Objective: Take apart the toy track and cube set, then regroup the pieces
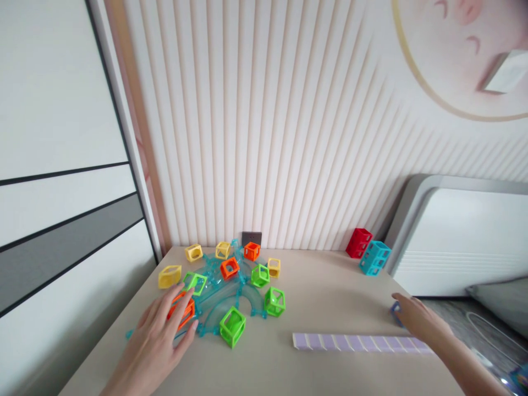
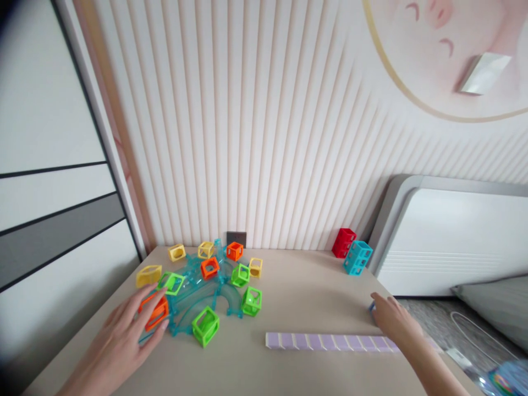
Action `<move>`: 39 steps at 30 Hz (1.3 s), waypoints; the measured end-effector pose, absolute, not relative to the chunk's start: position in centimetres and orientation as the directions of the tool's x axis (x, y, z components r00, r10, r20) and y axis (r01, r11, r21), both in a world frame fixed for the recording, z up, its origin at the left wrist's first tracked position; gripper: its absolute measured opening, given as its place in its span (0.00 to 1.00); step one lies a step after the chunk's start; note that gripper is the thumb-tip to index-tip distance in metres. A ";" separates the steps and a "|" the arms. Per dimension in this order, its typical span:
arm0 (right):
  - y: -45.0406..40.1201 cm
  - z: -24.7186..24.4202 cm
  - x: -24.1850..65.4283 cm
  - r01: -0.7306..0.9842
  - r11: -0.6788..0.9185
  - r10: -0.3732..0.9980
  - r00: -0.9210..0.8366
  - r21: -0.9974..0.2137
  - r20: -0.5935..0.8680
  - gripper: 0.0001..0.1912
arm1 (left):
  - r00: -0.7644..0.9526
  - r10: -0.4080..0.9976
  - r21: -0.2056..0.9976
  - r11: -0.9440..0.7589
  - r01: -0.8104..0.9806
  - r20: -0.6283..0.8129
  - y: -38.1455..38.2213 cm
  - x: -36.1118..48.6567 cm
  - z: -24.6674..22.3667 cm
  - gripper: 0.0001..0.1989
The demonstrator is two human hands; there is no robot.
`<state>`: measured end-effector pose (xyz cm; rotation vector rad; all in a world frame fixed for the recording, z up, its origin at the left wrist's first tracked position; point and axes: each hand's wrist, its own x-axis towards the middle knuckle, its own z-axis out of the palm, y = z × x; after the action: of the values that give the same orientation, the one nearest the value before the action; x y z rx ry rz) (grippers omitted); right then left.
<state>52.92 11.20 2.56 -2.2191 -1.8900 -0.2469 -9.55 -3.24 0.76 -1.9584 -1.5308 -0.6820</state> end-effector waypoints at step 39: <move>21.3 4.7 46.5 0.623 -0.331 0.680 0.678 -0.709 0.278 0.49 | 0.462 0.286 -0.106 -0.748 0.655 0.840 -1.5 3.8 -1.4 0.05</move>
<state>46.47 21.27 4.73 -2.0452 -1.0023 0.0853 3.81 -1.47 -1.39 -2.2991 -0.7883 -1.2052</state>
